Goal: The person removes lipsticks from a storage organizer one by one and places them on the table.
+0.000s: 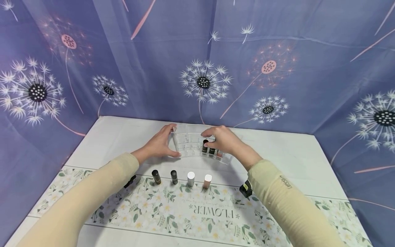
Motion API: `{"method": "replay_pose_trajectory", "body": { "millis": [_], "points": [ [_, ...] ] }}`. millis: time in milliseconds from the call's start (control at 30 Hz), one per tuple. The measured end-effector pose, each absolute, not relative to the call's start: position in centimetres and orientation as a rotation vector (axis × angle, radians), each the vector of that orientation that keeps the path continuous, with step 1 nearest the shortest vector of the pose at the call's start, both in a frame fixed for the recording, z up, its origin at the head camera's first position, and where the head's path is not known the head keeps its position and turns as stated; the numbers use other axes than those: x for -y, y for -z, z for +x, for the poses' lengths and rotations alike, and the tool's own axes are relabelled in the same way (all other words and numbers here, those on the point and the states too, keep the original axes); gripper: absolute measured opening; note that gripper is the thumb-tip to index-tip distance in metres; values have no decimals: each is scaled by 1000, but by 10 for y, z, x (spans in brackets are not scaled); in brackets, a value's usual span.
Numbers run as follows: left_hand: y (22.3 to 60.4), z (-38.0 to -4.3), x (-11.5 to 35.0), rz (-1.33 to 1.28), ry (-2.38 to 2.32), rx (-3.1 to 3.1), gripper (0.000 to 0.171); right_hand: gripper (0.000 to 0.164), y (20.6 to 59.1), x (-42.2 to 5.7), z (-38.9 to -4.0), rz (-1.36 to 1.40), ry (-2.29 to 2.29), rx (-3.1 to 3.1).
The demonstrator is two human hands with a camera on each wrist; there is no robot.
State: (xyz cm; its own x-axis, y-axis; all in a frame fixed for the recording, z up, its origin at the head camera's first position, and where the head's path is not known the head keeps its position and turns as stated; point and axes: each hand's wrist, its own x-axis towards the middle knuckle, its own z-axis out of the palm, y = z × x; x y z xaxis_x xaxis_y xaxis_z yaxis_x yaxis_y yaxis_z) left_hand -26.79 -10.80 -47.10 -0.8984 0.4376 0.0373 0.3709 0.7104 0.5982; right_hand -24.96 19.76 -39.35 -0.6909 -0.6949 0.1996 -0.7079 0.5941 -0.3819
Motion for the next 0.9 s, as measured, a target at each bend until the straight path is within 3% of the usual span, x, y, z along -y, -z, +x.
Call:
{"method": "replay_pose_trajectory", "body": {
  "millis": [900],
  "points": [
    [470, -267, 106, 666, -925, -2812, 135, 25, 394, -195, -240, 1229, -695, 2684]
  ]
}}
